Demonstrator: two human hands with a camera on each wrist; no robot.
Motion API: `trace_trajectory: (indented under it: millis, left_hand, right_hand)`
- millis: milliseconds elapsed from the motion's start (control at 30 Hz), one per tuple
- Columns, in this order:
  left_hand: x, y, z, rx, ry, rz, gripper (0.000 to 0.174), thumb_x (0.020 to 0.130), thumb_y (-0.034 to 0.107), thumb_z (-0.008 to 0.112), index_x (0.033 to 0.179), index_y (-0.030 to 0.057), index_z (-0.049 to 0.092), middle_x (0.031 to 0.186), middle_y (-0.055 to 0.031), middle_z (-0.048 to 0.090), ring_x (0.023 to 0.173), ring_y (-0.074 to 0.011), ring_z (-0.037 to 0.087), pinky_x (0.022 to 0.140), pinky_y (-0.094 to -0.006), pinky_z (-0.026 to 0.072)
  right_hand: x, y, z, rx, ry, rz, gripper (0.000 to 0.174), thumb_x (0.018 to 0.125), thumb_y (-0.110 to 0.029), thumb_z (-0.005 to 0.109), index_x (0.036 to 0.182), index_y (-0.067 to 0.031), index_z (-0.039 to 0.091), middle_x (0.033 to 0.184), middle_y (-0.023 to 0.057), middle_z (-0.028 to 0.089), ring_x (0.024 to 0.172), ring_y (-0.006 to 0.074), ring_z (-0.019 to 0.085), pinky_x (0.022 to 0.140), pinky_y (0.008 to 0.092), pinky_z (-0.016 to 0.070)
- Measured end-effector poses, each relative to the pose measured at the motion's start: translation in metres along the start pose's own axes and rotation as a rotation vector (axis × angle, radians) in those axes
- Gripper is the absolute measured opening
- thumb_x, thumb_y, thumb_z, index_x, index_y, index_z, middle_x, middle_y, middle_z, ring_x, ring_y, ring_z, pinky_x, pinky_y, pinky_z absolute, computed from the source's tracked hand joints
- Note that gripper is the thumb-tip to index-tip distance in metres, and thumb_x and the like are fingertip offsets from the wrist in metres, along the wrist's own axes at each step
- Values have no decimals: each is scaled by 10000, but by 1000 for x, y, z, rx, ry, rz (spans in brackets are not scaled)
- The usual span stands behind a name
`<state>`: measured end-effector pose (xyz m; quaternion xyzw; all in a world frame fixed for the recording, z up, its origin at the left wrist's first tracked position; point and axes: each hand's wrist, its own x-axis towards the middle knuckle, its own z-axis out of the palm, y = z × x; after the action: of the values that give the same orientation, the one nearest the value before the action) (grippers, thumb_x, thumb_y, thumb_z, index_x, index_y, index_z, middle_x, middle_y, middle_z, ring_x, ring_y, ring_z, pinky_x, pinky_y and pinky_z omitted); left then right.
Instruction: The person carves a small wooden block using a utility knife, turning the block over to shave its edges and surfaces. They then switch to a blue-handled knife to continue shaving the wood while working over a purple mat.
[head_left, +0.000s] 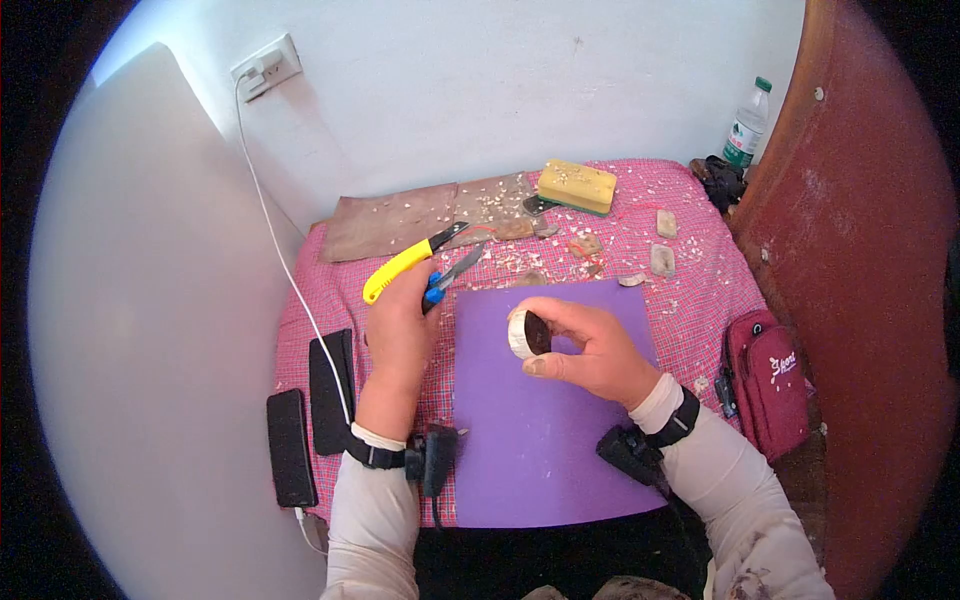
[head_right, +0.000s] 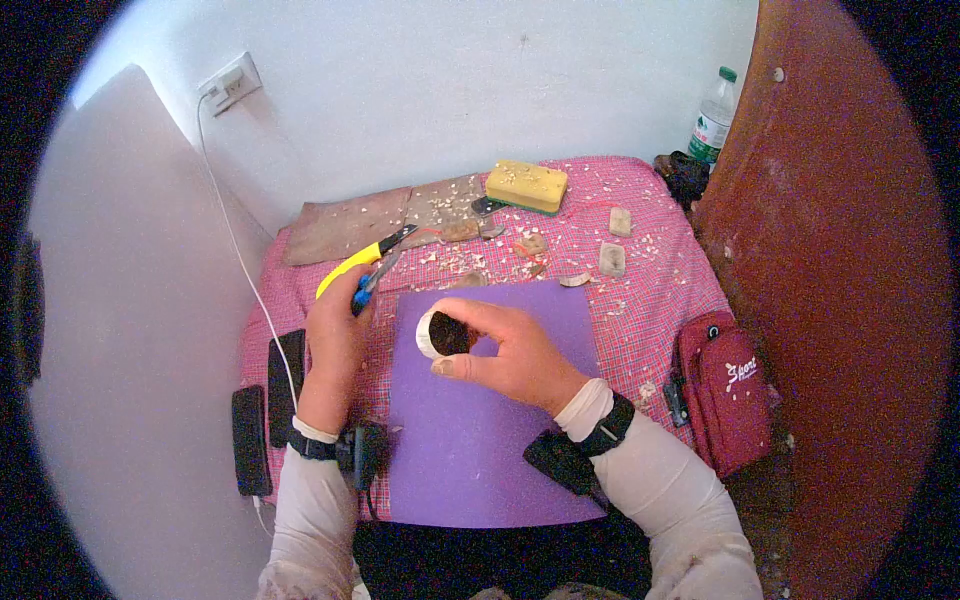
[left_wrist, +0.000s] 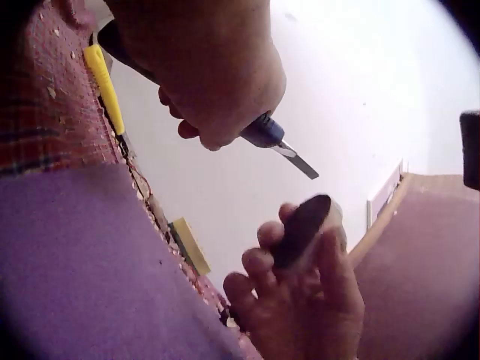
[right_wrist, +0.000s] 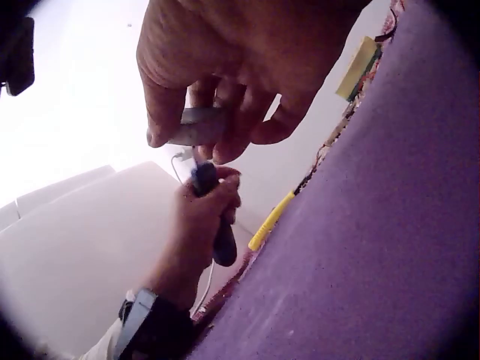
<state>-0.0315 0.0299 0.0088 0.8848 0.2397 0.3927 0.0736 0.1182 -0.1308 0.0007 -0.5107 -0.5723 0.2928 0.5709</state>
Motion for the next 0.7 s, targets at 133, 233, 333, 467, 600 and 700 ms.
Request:
trace_trajectory:
  millis: [133, 233, 333, 467, 600, 700]
  left_hand:
    - [-2, 12, 4, -7, 23, 104, 458, 592, -35, 659, 1025, 88, 573, 841, -121, 597, 788, -319, 590, 668, -402, 464]
    - [-1, 18, -1, -32, -11, 170, 461, 579, -20, 661, 1019, 89, 577, 791, -106, 578, 735, -311, 577, 636, -401, 453]
    - [-1, 21, -1, -42, -15, 240, 425, 591, 7, 654, 1003, 83, 583, 746, -92, 560, 692, -293, 566, 605, -393, 442]
    - [-1, 30, -3, -56, -23, 283, 357, 628, 32, 632, 981, 67, 591, 717, -84, 549, 664, -275, 563, 586, -380, 438]
    - [-1, 32, -3, -63, -10, 290, 353, 632, 27, 626, 981, 66, 593, 714, -84, 549, 652, -277, 562, 582, -379, 438]
    - [-1, 32, -4, -54, -18, 270, 345, 633, 25, 624, 974, 65, 595, 709, -84, 548, 648, -277, 562, 579, -381, 437]
  right_hand:
    - [1, -1, 2, -20, 72, 37, 510, 730, -169, 732, 1181, -45, 527, 1100, 72, 589, 970, 139, 550, 845, 298, 445]
    - [2, 4, 4, 15, 153, 7, 522, 732, -153, 729, 1193, -45, 511, 1097, 61, 580, 978, 139, 540, 847, 287, 440]
    - [4, 13, 3, 82, 192, 3, 526, 739, -143, 723, 1205, -48, 499, 1092, 49, 570, 985, 130, 530, 841, 277, 438]
    - [3, 9, 3, 93, 200, 22, 526, 745, -143, 722, 1210, -43, 498, 1084, 46, 564, 981, 121, 526, 838, 267, 437]
    - [2, 9, 2, 86, 184, 48, 542, 747, -144, 721, 1226, -37, 492, 1121, 58, 564, 1001, 131, 530, 851, 275, 440]
    - [3, 12, 2, 32, 186, -1, 545, 746, -151, 724, 1227, -35, 493, 1157, 71, 558, 1019, 138, 530, 857, 281, 442]
